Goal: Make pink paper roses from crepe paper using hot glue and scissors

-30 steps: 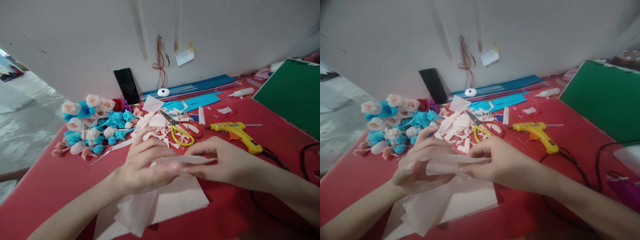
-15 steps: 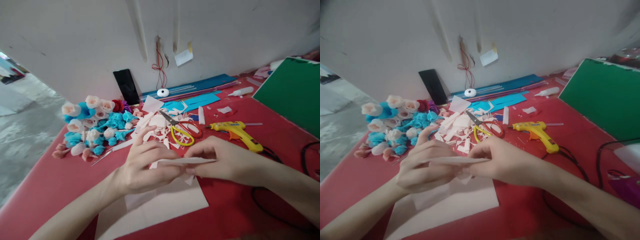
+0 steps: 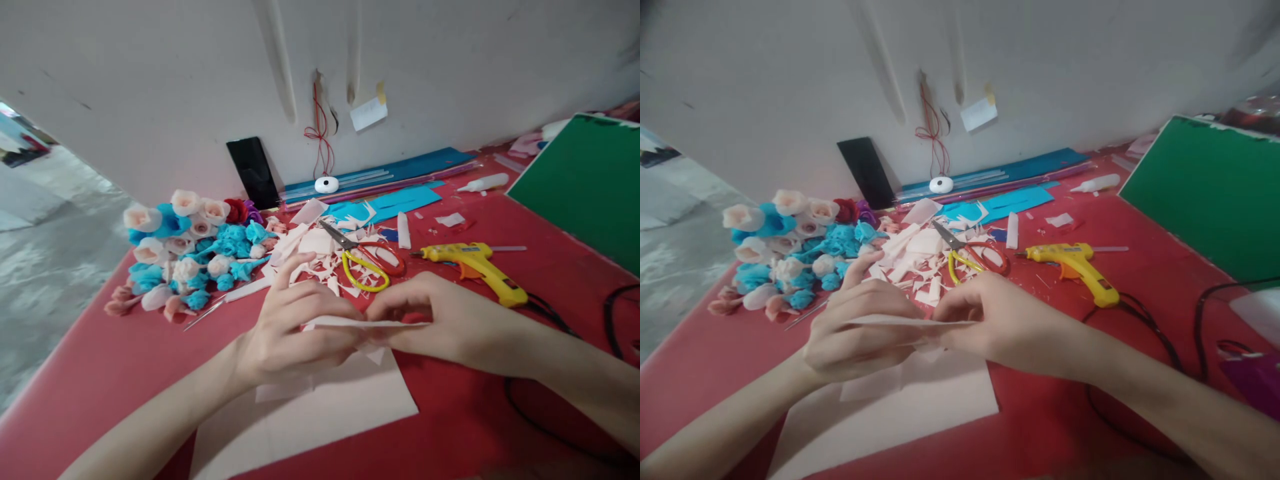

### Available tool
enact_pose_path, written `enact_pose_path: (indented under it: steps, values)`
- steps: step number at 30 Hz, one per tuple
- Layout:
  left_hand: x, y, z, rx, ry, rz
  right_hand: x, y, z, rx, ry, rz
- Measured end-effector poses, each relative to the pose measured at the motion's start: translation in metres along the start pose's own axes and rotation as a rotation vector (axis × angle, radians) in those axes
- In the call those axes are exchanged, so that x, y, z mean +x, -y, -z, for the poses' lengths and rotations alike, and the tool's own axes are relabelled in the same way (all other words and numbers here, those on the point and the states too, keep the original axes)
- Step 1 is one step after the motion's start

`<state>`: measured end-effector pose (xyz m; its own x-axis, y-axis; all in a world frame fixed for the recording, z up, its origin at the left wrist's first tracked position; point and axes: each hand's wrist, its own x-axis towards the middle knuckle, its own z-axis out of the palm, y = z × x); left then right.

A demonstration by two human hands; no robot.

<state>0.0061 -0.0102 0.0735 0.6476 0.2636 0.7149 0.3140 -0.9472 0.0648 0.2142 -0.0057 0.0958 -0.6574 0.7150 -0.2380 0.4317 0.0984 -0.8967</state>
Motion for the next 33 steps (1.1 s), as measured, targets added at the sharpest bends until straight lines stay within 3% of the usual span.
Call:
enact_pose_path:
  steps: [11,17,26,33]
  values:
    - [0.004,-0.007,0.0,0.034,-0.018,0.042,-0.002,-0.003,0.001,0.046,0.045,0.054]
    - [0.004,-0.008,0.0,0.03,-0.049,0.07,-0.003,-0.005,0.003,-0.047,0.016,0.107]
    - [-0.001,-0.001,-0.003,0.052,-0.049,0.037,-0.005,0.012,0.008,-0.153,-0.257,0.163]
    - [-0.013,0.004,-0.018,-0.075,-0.102,0.198,-0.001,0.001,0.016,-0.288,-0.468,0.15]
